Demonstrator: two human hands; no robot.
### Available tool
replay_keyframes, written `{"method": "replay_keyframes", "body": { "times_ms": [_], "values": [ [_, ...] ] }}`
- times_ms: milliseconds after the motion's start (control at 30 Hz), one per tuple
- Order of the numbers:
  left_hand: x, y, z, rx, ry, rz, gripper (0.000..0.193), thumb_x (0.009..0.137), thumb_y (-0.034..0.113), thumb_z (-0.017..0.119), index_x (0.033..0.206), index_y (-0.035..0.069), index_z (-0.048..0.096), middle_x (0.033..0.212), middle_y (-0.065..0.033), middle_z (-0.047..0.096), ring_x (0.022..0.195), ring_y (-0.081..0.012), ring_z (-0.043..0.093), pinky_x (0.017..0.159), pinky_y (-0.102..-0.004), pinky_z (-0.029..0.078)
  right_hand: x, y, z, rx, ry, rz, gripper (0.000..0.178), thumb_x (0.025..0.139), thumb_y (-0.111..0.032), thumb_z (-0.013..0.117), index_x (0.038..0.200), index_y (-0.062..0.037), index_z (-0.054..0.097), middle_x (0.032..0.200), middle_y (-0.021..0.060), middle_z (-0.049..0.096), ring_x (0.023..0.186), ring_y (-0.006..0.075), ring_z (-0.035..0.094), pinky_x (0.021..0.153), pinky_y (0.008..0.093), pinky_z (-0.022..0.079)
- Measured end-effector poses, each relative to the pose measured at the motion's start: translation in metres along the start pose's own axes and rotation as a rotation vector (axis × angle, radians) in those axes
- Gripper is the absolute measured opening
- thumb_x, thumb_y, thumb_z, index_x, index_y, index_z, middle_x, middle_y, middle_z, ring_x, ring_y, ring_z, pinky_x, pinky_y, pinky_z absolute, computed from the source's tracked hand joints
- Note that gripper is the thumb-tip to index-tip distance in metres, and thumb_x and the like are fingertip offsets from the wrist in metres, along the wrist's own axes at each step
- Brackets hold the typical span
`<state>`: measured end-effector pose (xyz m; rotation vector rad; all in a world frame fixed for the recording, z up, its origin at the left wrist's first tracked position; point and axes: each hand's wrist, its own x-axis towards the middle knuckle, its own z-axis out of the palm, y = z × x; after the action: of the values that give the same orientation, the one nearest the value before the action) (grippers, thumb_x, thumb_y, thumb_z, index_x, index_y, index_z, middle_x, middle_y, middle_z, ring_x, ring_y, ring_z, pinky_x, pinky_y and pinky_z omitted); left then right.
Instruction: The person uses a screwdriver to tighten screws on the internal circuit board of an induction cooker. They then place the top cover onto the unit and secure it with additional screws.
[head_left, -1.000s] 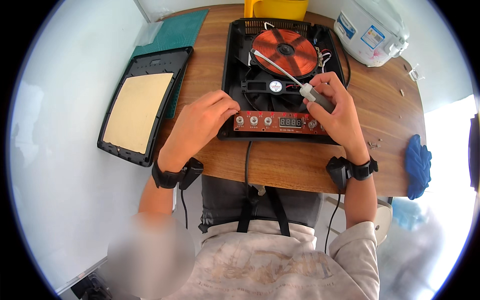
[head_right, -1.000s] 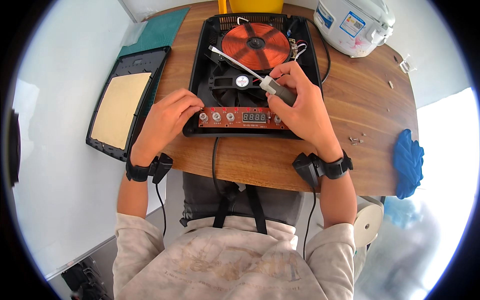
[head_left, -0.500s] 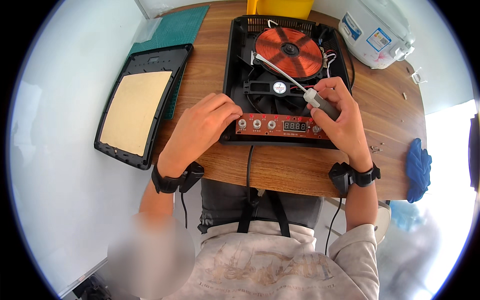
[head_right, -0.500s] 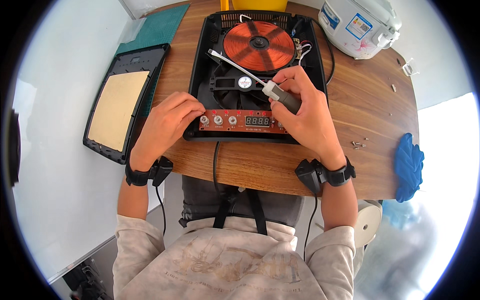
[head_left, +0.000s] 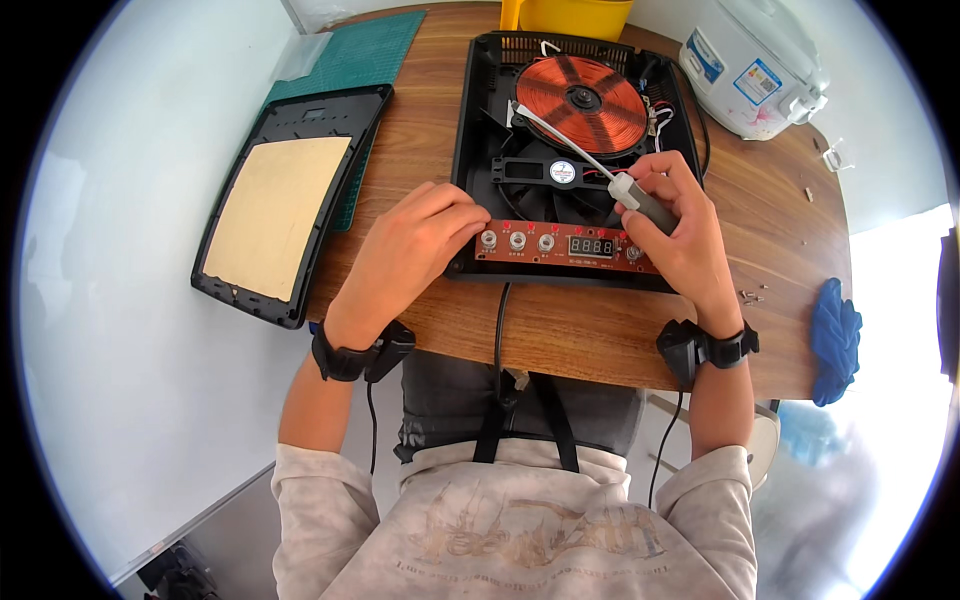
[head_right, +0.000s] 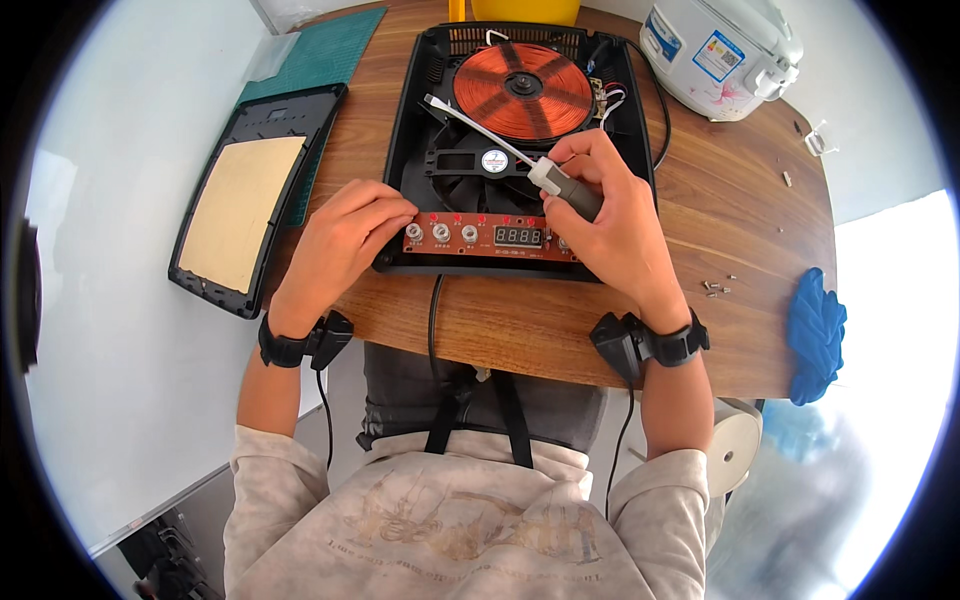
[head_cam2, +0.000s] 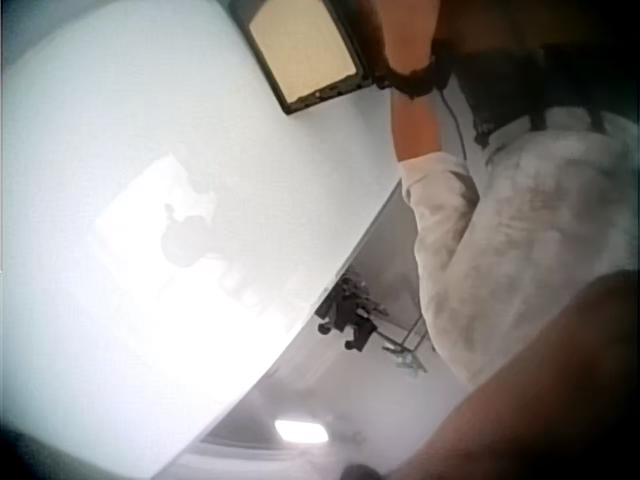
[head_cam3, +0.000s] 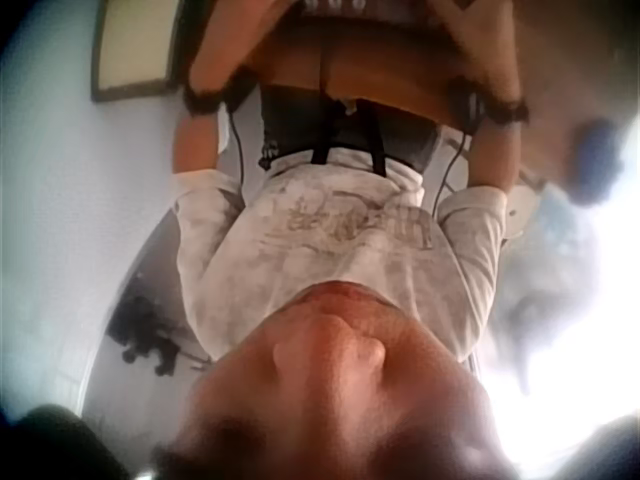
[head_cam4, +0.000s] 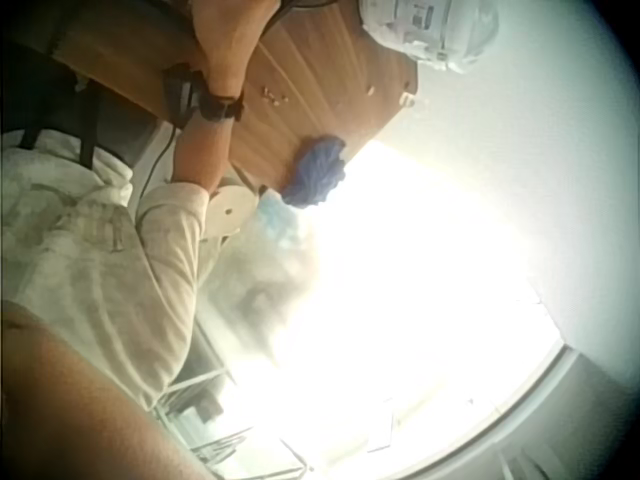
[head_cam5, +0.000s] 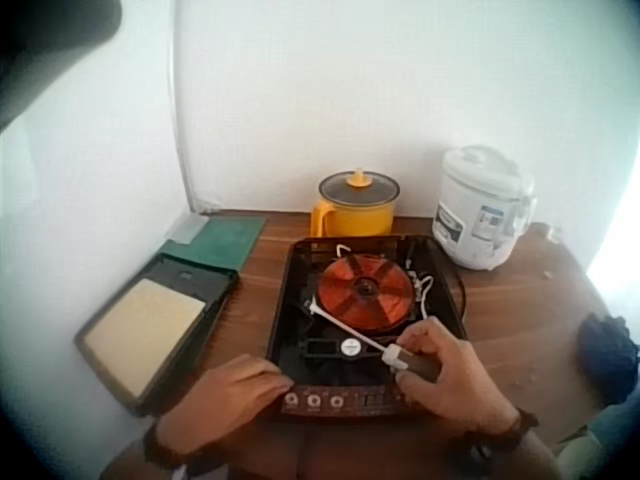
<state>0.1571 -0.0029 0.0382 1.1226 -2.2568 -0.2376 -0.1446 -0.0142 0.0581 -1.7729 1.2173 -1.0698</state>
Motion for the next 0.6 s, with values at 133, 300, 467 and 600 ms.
{"method": "replay_keyframes", "body": {
  "times_ms": [133, 300, 467, 600],
  "values": [
    [-0.0006, -0.0002, 0.0003, -0.009, 0.008, 0.003, 0.012, 0.09, 0.003, 0.074, 0.102, 0.002, 0.074, 0.101, -0.0069, 0.068, 0.093, -0.0264, 0.066, 0.08, -0.0365, 0.055, 0.0004, 0.0008, -0.0001, -0.012, -0.011, 0.006, 0.035, 0.086, -0.001, 0.066, 0.119, -0.0042, 0.054, 0.095, 0.0108, 0.074, 0.086, 0.0141, 0.068, 0.083, 0.0298, 0.055],
    [-0.0017, -0.0012, 0.0018, -0.004, 0.011, 0.004, 0.014, 0.089, 0.002, 0.075, 0.103, 0.002, 0.075, 0.101, -0.007, 0.069, 0.094, -0.0265, 0.067, 0.081, -0.0366, 0.055, -0.0005, -0.0001, 0.0003, -0.009, -0.008, -0.009, 0.035, 0.086, -0.002, 0.066, 0.12, -0.0047, 0.054, 0.095, 0.0111, 0.074, 0.086, 0.0147, 0.068, 0.082, 0.0305, 0.055],
    [-0.0019, -0.0019, 0.0025, -0.024, 0.005, -0.002, 0.015, 0.09, 0.002, 0.074, 0.105, 0.001, 0.075, 0.104, -0.0075, 0.069, 0.097, -0.0268, 0.067, 0.082, -0.0366, 0.055, -0.0003, -0.003, -0.0013, -0.025, -0.026, 0.024, 0.035, 0.086, -0.002, 0.066, 0.12, -0.0048, 0.054, 0.095, 0.0112, 0.073, 0.085, 0.0152, 0.068, 0.081, 0.0306, 0.055],
    [-0.0047, 0.0001, 0.0023, -0.057, 0.018, -0.054, 0.023, 0.091, 0.004, 0.075, 0.114, 0.003, 0.072, 0.116, -0.0085, 0.066, 0.106, -0.0278, 0.066, 0.087, -0.0369, 0.055, -0.0017, -0.005, -0.0016, -0.042, -0.028, 0.025, 0.035, 0.087, -0.003, 0.067, 0.119, -0.005, 0.054, 0.095, 0.0114, 0.074, 0.084, 0.0155, 0.067, 0.081, 0.0304, 0.054]
  ]
}}
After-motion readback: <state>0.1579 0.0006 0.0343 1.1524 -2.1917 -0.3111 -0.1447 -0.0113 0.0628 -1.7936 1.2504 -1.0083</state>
